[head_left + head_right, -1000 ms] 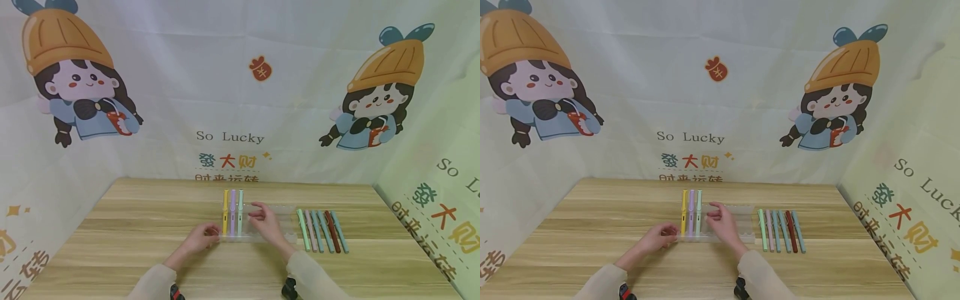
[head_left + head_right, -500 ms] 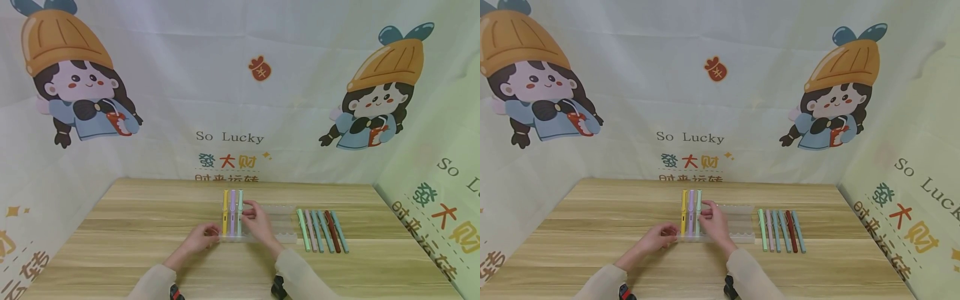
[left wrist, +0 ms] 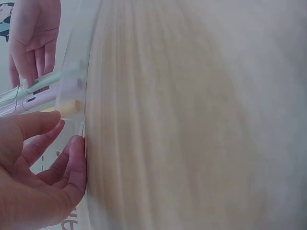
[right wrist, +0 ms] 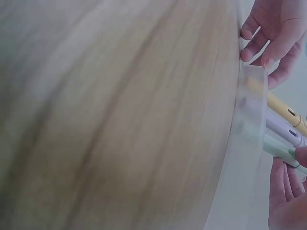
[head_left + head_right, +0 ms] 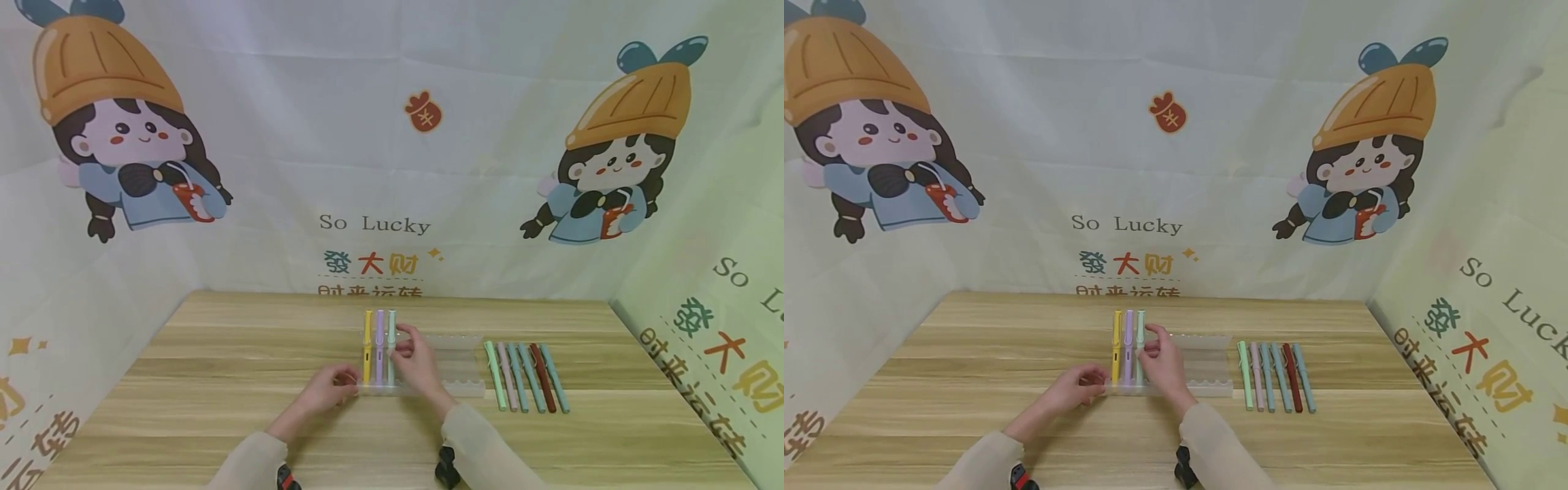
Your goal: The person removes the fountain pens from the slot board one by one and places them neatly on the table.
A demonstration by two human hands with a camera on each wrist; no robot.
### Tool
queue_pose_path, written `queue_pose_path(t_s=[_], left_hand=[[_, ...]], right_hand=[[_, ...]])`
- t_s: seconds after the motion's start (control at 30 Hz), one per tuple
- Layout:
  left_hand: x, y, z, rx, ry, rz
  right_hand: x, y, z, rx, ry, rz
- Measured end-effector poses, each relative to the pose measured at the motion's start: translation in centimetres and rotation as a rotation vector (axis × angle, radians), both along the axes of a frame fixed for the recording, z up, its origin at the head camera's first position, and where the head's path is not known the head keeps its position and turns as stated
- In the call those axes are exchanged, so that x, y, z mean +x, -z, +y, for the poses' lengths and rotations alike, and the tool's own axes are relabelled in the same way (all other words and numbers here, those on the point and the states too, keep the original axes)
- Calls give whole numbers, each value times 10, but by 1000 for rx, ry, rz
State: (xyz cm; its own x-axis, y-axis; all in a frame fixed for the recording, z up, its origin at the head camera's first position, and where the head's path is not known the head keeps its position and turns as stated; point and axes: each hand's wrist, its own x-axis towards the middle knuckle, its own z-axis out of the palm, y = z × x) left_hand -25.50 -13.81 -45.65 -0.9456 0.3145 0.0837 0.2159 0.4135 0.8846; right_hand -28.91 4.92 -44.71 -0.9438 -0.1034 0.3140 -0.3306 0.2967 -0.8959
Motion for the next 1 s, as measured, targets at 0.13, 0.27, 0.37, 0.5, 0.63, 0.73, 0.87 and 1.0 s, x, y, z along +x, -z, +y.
queue_pose_path(t_s=[0.13, 0.27, 0.37, 0.5, 0.63, 0.73, 0.87, 1.0], left_hand=[[0, 0, 0, 4, 0, 1], [-1, 0, 1, 10, -2, 1], [-1, 0, 0, 15, 2, 0], [0, 1, 0, 13, 11, 5], [0, 2, -1, 11, 9, 7], [0, 2, -1, 6, 5, 4], [0, 2, 0, 9, 1, 1], [0, 2, 0, 20, -1, 6]], right_hand=[[1, -1, 0, -23, 7, 18], [3, -5, 1, -59, 16, 28], [4, -11, 3, -99, 23, 36], [6, -16, 8, -155, 20, 29], [9, -18, 15, -184, 12, 12], [11, -17, 23, -181, 18, 5], [11, -15, 34, -172, 29, -16], [13, -20, 45, -167, 41, -54]])
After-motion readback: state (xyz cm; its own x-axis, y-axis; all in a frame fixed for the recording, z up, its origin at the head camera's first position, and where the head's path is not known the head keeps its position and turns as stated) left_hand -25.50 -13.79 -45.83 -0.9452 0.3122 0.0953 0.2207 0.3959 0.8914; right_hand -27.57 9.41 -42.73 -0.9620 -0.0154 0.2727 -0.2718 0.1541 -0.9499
